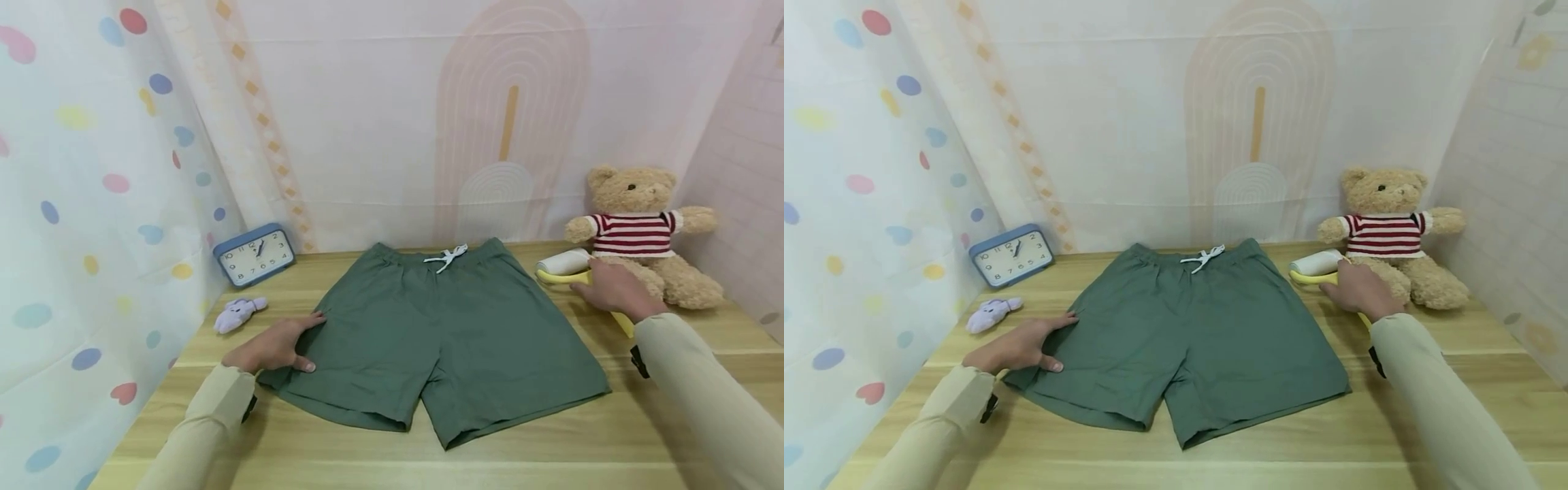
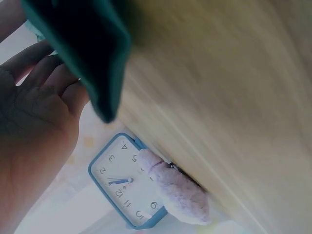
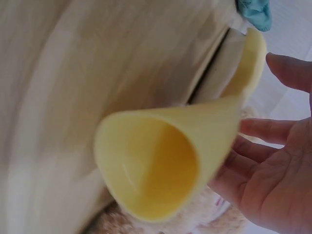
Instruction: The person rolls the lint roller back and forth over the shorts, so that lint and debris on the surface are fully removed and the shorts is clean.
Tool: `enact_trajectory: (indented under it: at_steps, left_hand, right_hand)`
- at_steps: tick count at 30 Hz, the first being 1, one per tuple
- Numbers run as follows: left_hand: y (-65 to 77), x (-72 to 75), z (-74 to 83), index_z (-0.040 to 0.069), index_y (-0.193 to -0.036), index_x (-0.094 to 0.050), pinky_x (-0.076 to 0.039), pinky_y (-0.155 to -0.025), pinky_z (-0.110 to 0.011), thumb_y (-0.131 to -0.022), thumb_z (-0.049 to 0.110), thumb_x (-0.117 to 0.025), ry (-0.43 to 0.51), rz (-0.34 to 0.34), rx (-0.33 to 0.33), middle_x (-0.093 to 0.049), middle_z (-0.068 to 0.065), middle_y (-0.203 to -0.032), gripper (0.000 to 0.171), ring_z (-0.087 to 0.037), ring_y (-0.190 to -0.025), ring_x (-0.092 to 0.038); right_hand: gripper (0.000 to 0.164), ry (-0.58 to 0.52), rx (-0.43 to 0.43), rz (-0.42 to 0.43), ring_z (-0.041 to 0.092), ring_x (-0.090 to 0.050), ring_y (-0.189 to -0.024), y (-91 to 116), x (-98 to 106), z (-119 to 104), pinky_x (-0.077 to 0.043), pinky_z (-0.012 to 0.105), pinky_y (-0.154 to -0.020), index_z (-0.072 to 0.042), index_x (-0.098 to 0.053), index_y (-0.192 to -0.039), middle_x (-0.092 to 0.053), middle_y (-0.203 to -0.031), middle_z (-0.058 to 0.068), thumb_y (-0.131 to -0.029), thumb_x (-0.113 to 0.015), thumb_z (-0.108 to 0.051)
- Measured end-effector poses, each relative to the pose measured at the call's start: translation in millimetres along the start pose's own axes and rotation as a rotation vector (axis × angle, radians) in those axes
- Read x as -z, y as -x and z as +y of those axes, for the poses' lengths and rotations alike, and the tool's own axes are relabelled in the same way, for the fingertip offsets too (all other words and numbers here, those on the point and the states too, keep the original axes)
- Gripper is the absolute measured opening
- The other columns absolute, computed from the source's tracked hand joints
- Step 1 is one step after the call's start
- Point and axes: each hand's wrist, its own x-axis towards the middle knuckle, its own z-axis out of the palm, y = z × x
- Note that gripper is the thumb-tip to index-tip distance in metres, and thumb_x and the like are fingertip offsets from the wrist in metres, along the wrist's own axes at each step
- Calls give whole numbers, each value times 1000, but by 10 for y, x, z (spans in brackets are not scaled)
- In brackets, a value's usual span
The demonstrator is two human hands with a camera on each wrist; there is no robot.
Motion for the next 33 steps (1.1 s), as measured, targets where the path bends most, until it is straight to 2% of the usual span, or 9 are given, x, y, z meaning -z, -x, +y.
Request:
enact_trajectory:
  at_steps: [2, 4, 7, 10, 15, 20, 23, 28, 33]
  left_hand:
    - [13, -4, -3, -4, -152, -38, -39, -112, -62, -77, 27, -85, -2, -4, 5, -33, -32, -158, 93, -53, -141, -38]
    - [24, -4, -5, -3, -152, -39, -40, -112, -62, -77, 27, -85, -2, -5, 12, -33, -32, -158, 93, -53, -141, -38]
    - [30, 7, 1, -3, -151, -40, -41, -111, -61, -75, 26, -86, -19, 2, 21, -36, -33, -156, 94, -52, -140, -41]
    - [11, 28, 37, -5, -149, -42, -43, -110, -60, -73, 26, -88, -64, 9, 30, -40, -33, -154, 95, -52, -137, -45]
    - [-44, 63, 125, -5, -148, -43, -47, -107, -58, -69, 27, -90, -159, -9, 45, -44, -33, -151, 97, -50, -130, -52]
    - [-75, 66, 168, -4, -150, -41, -45, -109, -57, -70, 26, -90, -166, -44, 71, -40, -32, -154, 99, -49, -134, -49]
    - [-95, 75, 175, -5, -150, -40, -44, -111, -57, -70, 25, -90, -163, -50, 63, -38, -32, -155, 99, -49, -136, -47]
    - [-126, 94, 170, -6, -150, -39, -43, -112, -57, -70, 24, -89, -171, -63, 48, -35, -33, -156, 100, -50, -138, -44]
    - [-96, 84, 170, -4, -152, -38, -43, -112, -57, -70, 25, -88, -165, -73, 63, -34, -32, -157, 99, -49, -140, -44]
  right_hand:
    - [60, -28, 8, 11, 34, -56, -71, -28, -39, 8, -48, 41, -62, 24, -44, -130, -58, -89, 33, -102, -51, -28]
    - [54, -73, 3, 19, 24, -48, -63, -49, -85, 12, -42, 34, -57, 23, -47, -124, -54, -78, 21, -103, -49, -26]
    - [47, -136, -18, 40, 21, -45, -59, -75, -134, -2, -40, 31, -55, 23, -49, -115, -51, -75, 17, -104, -43, -23]
    - [39, -167, -44, 48, 20, -43, -56, -101, -120, -41, -38, 31, -53, 12, -51, -95, -45, -68, 11, -105, -39, -24]
    - [43, -169, -43, 74, 18, -40, -55, -130, -31, -124, -36, 30, -51, 11, -50, -91, -42, -66, 9, -106, -42, -29]
    - [46, -189, -39, 83, 12, -33, -48, -163, 19, -270, -32, 27, -46, -6, -44, -70, -35, -56, -1, -104, -46, -36]
    - [46, -212, -41, 103, 13, -35, -48, -195, 43, -384, -33, 27, -46, -7, -46, -71, -37, -56, -1, -103, -49, -39]
    - [37, -203, 46, 163, 21, -45, -60, -313, 84, -622, -35, 29, -53, 1, -55, -84, -46, -68, 6, -96, -61, -33]
    - [29, -201, 179, 129, 18, -39, -62, -469, 61, -907, -31, 28, -57, -4, -51, -75, -41, -65, 2, -91, -68, -20]
